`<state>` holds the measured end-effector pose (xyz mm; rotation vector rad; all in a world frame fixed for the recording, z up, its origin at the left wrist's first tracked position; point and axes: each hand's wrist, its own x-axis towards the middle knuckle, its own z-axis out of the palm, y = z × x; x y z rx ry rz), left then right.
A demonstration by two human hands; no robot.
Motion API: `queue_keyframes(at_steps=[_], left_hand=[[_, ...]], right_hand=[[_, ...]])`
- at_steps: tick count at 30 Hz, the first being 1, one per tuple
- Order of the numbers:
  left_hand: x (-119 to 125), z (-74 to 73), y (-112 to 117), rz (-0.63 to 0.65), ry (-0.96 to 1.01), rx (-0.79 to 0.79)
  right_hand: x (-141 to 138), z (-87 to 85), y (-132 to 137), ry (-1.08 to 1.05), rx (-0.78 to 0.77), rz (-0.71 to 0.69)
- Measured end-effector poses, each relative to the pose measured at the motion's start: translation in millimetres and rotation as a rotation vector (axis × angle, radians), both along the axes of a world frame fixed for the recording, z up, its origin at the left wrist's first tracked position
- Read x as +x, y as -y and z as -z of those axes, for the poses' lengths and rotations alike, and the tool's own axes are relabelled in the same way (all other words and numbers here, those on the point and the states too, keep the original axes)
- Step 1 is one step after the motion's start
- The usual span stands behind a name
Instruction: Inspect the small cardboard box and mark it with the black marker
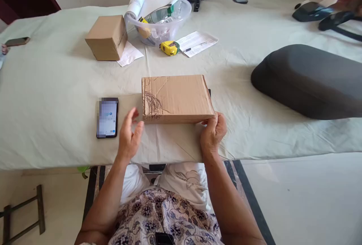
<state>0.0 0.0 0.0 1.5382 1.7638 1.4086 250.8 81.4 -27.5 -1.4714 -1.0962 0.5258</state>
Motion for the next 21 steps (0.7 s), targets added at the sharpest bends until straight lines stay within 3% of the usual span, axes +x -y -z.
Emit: queue_keyframes(at_steps=[2, 5, 8, 15, 21], left_hand=[[13.5, 10.7, -3.9, 0.061, 0.092, -0.023], [23.5, 23.8, -10.7, -0.004, 0.072, 0.025], [26.2, 26.5, -14.0, -0.076, 0.112, 0.047], [27.5, -6.4, -5.9, -0.251, 0.044, 0.166], [35.9, -29.8, -0.5, -0.261, 0.072, 0.249]], right_hand=[[0.6, 0.6, 0.5, 0.01, -0.001, 0.003], [1.4, 0.9, 2.0, 0.001, 0.004, -0.03], [1.6, 0.6, 4.9, 0.003, 0.072, -0.079], [-5.4, -7.5, 21.1, 0.023, 0.263, -0.218], [-21.5, -46.1, 37.7, 0.111, 0.292, -0.166]])
